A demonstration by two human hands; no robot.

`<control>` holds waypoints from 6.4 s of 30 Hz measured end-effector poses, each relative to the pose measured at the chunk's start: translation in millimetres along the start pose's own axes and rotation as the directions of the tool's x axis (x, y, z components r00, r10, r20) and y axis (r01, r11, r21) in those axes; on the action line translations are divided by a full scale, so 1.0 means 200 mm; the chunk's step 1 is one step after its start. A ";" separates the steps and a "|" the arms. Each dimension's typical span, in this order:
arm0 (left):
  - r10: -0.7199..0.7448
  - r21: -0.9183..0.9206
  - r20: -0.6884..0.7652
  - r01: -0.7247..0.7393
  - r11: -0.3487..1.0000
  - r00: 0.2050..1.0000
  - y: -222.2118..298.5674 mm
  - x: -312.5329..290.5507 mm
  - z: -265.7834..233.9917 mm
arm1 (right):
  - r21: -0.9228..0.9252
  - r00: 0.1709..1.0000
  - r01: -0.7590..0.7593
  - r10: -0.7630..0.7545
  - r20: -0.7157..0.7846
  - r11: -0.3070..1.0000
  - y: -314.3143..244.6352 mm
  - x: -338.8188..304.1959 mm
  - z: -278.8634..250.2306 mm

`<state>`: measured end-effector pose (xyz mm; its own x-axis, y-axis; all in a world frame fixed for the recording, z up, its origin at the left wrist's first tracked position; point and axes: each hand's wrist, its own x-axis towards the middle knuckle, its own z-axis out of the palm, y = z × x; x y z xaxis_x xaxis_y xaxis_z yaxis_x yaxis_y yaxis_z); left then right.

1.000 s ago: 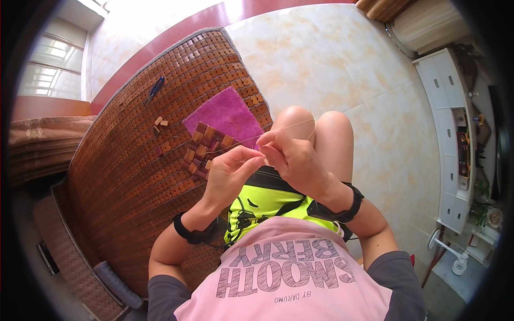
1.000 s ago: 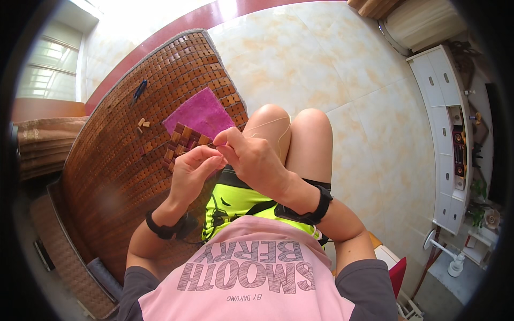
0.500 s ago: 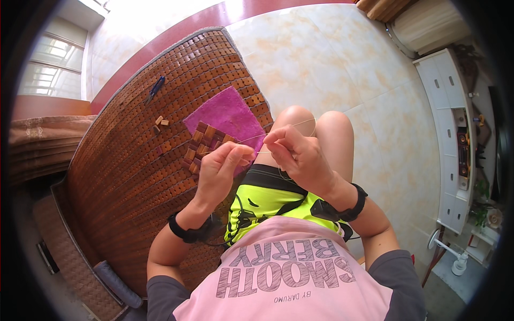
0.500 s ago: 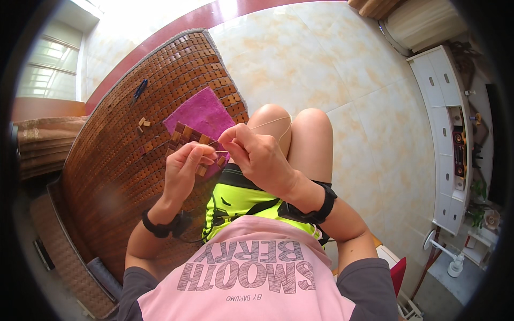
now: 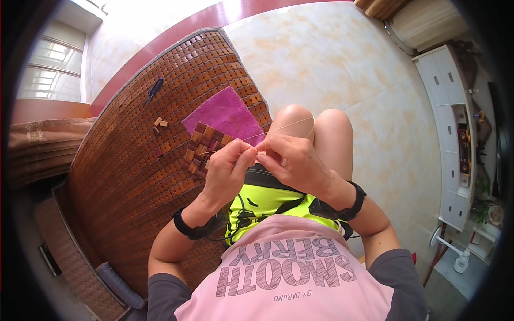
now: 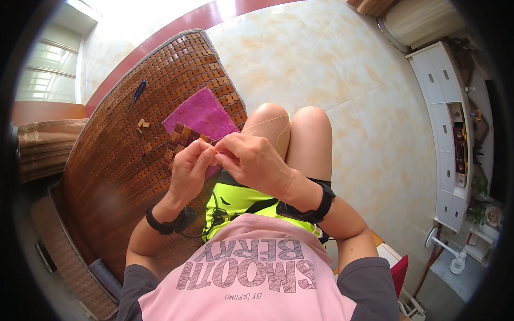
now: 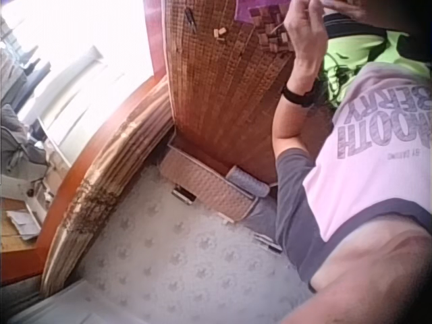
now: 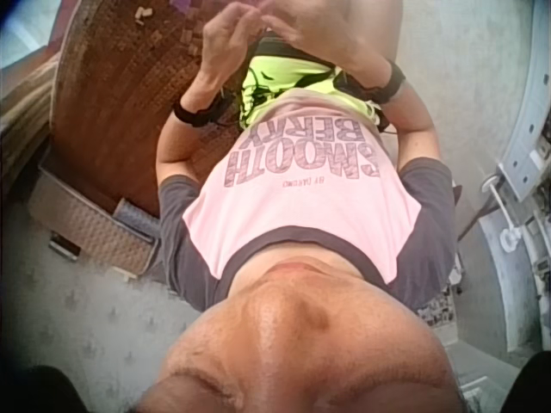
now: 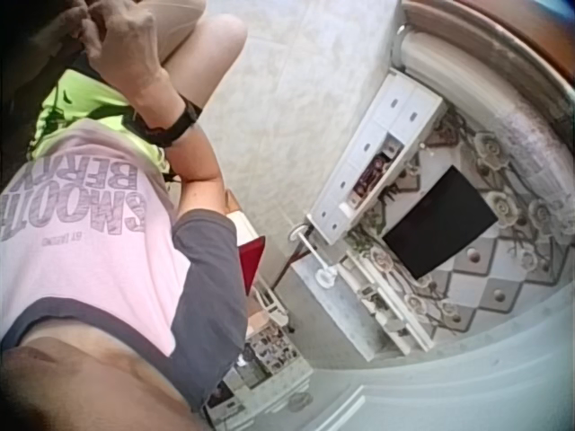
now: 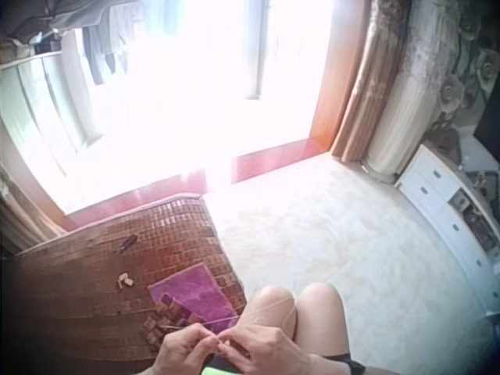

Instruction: The person weaves a thin cord through the slats of a wooden mat by hand, pulling the cord through and tightening it to secure the pieces together.

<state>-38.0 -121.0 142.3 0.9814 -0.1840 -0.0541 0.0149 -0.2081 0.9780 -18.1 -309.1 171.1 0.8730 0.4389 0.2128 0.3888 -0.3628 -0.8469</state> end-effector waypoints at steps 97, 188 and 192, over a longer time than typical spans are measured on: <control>-0.062 -0.210 -0.040 0.053 0.976 0.997 -0.08 -0.07 0.03 | -0.198 0.944 0.231 -0.269 -0.192 0.953 0.05 0.00 0.12; -0.171 -0.161 0.103 0.186 0.969 0.980 0.04 -0.02 -0.06 | -0.135 0.958 0.245 -0.261 -0.120 0.960 0.02 0.01 0.06; -0.114 -0.046 0.039 0.116 0.992 0.993 0.02 -0.03 -0.09 | -0.138 0.968 0.226 -0.238 -0.077 0.964 0.03 -0.01 0.03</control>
<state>-40.7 -102.3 149.7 0.9651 -0.1965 -0.1730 0.1371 -0.1837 0.9734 -19.0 -306.8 163.0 0.7754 0.4483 0.4447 0.6129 -0.3644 -0.7012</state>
